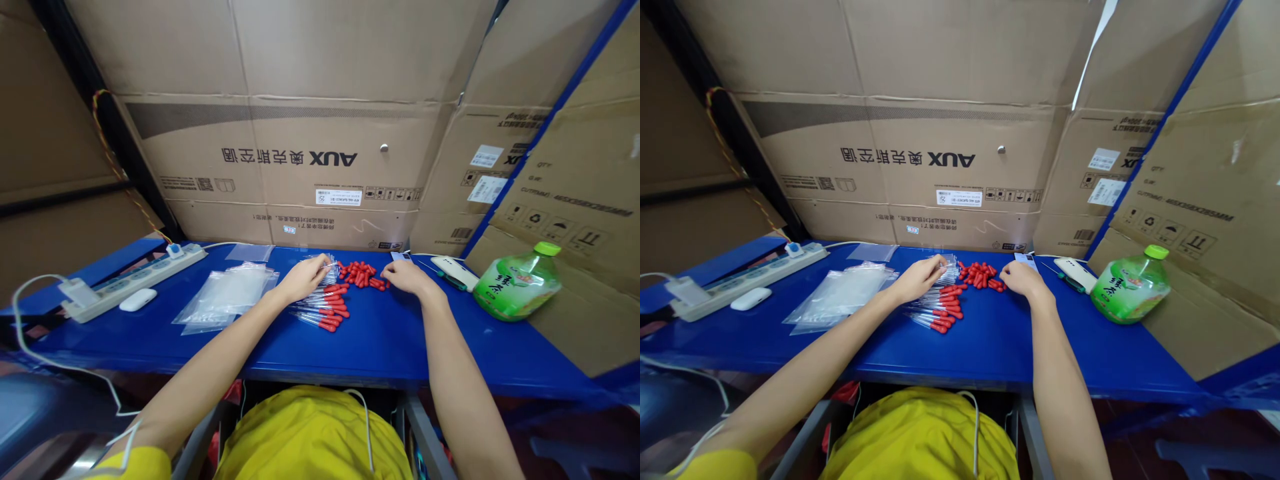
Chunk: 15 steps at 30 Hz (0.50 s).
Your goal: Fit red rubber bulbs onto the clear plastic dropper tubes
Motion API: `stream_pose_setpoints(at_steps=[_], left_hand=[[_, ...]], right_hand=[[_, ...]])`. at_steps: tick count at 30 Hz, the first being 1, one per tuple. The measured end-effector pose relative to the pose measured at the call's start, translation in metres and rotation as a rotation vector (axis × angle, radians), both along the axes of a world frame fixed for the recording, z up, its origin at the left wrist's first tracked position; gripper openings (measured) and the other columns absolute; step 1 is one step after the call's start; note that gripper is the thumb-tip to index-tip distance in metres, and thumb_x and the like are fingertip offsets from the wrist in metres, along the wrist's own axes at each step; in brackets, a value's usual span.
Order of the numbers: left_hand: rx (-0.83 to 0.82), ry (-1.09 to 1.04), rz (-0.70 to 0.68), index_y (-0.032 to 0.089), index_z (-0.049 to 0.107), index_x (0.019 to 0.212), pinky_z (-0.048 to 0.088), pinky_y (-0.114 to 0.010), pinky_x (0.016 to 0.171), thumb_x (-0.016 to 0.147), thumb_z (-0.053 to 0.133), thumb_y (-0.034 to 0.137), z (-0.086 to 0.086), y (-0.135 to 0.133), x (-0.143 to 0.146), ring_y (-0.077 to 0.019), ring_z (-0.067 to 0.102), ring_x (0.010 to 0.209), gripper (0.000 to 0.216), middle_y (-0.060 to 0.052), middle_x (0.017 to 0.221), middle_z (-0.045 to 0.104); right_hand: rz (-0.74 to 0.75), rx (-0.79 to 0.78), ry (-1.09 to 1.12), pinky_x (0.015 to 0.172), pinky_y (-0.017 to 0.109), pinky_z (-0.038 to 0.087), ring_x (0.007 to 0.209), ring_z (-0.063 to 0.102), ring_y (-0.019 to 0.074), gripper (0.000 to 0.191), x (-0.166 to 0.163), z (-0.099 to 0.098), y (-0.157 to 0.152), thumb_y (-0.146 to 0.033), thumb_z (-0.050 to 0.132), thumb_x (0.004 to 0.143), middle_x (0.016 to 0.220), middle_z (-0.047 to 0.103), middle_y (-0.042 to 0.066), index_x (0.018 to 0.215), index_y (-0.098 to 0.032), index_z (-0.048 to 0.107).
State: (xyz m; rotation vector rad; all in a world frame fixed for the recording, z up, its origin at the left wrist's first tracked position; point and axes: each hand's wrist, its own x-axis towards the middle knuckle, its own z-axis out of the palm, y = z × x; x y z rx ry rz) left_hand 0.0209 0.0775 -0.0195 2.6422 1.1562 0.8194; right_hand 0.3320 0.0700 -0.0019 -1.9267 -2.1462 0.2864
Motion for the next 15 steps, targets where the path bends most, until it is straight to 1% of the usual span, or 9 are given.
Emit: stream_pose_setpoints(at_steps=[3,6,9,11,14,15], left_hand=[[0.017,0.021,0.009,0.022,0.057,0.113,0.041,-0.03,0.072,0.109,0.033,0.044,0.001,-0.002,0.0,-0.0219,0.066,0.08,0.032,-0.004,0.086,0.068],[0.021,0.034,0.023,0.023,0.058,0.113,0.04,-0.029,0.07,0.11,0.032,0.045,0.003,-0.004,0.001,-0.0214,0.067,0.079,0.034,-0.003,0.086,0.069],[0.023,0.023,0.025,0.024,0.059,0.112,0.038,-0.028,0.068,0.11,0.032,0.047,0.005,-0.007,0.002,-0.0207,0.067,0.079,0.035,-0.002,0.086,0.07],[0.029,0.001,0.019,0.024,0.059,0.111,0.038,-0.028,0.068,0.11,0.032,0.047,0.006,-0.009,0.003,-0.0204,0.067,0.079,0.035,-0.002,0.087,0.07],[0.034,-0.057,0.006,0.023,0.06,0.112,0.039,-0.027,0.07,0.11,0.034,0.046,0.009,-0.011,0.004,-0.02,0.068,0.082,0.035,-0.002,0.09,0.071],[0.033,-0.077,0.003,0.023,0.06,0.112,0.04,-0.027,0.071,0.11,0.034,0.047,0.009,-0.012,0.004,-0.0198,0.068,0.083,0.035,-0.002,0.09,0.071]], right_hand=[[-0.038,0.072,0.017,0.075,0.029,0.046,0.088,0.072,0.0237,0.027,0.0,0.003,0.0,-0.025,0.056,0.093,0.087,0.079,0.008,0.083,-0.023,0.08],[-0.046,0.212,0.16,0.076,0.031,0.046,0.086,0.071,0.0237,0.025,-0.004,0.008,0.001,-0.029,0.056,0.094,0.09,0.08,0.008,0.091,-0.022,0.08],[0.07,0.327,0.431,0.078,0.031,0.049,0.085,0.071,0.022,0.022,-0.016,0.014,0.0,-0.032,0.064,0.09,0.094,0.08,0.008,0.099,-0.019,0.079],[0.152,0.365,0.602,0.08,0.032,0.052,0.086,0.071,0.022,0.024,-0.029,0.016,-0.003,-0.034,0.068,0.086,0.096,0.08,0.008,0.1,-0.018,0.078],[0.287,0.341,0.807,0.081,0.033,0.054,0.088,0.072,0.0219,0.027,-0.05,0.015,-0.009,-0.042,0.071,0.086,0.097,0.079,0.007,0.099,-0.019,0.076],[0.312,0.318,0.865,0.079,0.033,0.055,0.086,0.071,0.0212,0.029,-0.057,0.014,-0.011,-0.045,0.072,0.085,0.095,0.079,0.006,0.099,-0.019,0.075]])
